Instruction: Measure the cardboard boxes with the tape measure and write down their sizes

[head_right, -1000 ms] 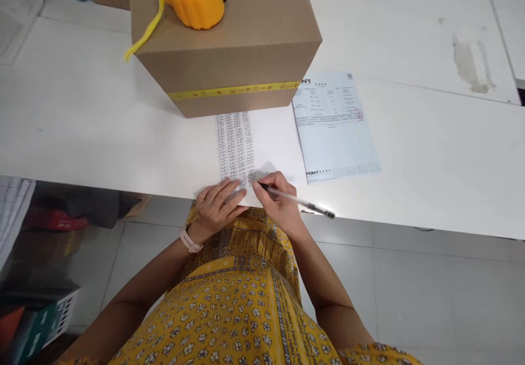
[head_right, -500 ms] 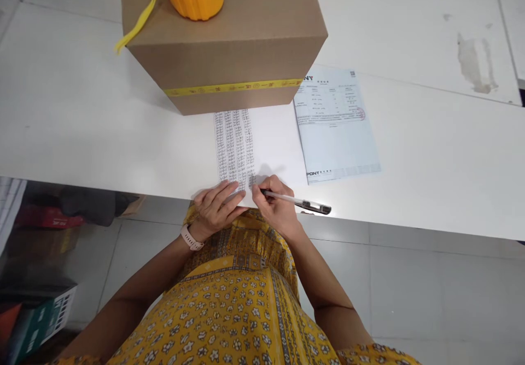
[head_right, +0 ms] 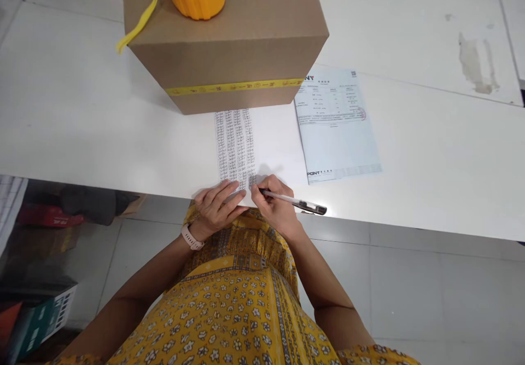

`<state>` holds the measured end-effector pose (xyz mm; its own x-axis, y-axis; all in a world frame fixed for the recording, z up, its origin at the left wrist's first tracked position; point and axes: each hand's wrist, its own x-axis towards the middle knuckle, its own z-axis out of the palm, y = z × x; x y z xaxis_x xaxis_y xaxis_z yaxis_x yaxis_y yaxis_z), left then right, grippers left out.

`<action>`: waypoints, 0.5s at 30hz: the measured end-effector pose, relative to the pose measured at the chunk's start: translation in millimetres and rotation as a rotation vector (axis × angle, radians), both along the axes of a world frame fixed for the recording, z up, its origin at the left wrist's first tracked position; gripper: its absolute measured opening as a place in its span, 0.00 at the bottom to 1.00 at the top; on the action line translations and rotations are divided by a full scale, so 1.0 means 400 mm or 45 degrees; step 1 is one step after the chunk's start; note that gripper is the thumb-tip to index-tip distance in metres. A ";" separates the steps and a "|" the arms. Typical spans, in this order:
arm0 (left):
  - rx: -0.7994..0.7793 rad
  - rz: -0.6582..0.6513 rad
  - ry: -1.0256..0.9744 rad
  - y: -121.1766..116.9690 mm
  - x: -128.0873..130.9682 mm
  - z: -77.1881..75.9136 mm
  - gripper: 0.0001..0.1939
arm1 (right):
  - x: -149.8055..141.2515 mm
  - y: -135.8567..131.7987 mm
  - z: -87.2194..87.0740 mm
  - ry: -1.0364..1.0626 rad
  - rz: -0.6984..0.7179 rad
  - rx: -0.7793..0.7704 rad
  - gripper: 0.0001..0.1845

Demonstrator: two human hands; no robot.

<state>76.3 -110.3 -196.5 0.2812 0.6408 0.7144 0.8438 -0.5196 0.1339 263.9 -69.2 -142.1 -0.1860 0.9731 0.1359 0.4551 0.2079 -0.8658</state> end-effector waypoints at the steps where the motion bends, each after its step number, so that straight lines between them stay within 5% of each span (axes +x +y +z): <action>1: 0.010 0.001 0.004 0.001 0.000 0.001 0.17 | 0.000 -0.001 -0.001 -0.005 0.000 -0.003 0.13; 15: 0.004 0.029 0.062 0.000 -0.002 0.007 0.15 | -0.001 0.003 0.003 0.031 -0.013 -0.001 0.15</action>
